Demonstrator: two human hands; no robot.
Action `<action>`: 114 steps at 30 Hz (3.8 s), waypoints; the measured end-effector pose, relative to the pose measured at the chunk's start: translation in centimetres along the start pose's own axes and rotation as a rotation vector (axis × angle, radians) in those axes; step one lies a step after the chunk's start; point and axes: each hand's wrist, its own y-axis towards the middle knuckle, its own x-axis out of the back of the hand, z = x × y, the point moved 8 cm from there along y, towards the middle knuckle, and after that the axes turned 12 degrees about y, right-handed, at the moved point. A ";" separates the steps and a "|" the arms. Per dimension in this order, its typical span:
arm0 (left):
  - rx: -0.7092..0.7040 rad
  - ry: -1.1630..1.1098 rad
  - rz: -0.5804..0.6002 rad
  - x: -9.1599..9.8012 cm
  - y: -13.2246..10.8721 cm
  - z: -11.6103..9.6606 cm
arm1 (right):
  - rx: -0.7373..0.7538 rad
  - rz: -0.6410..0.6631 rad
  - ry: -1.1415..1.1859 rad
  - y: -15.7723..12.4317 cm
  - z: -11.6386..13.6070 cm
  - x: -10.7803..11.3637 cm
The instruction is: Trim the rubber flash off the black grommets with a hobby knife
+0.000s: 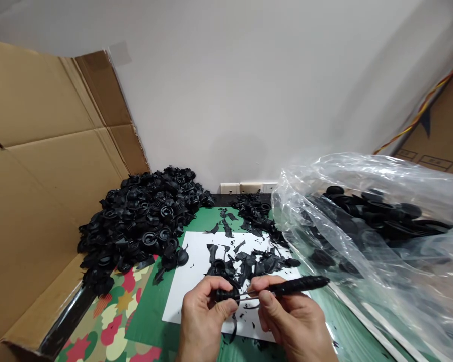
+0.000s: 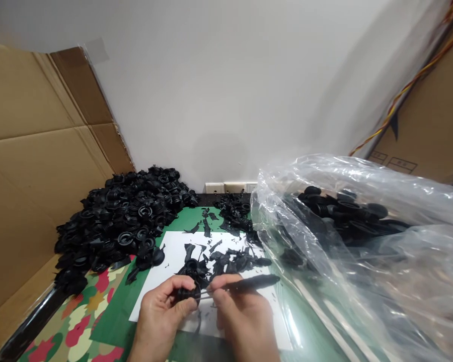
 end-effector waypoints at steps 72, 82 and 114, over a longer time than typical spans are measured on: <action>0.155 -0.165 0.034 -2.1 -0.7 1.8 | 1.027 0.435 -0.651 -4.3 4.5 -3.4; 0.125 -0.162 -0.057 -1.5 -1.2 0.9 | 1.056 0.155 -0.658 -1.3 8.4 -0.5; 0.122 -0.104 0.000 -1.3 -0.3 1.7 | 0.730 0.575 -0.638 -2.8 4.2 -4.3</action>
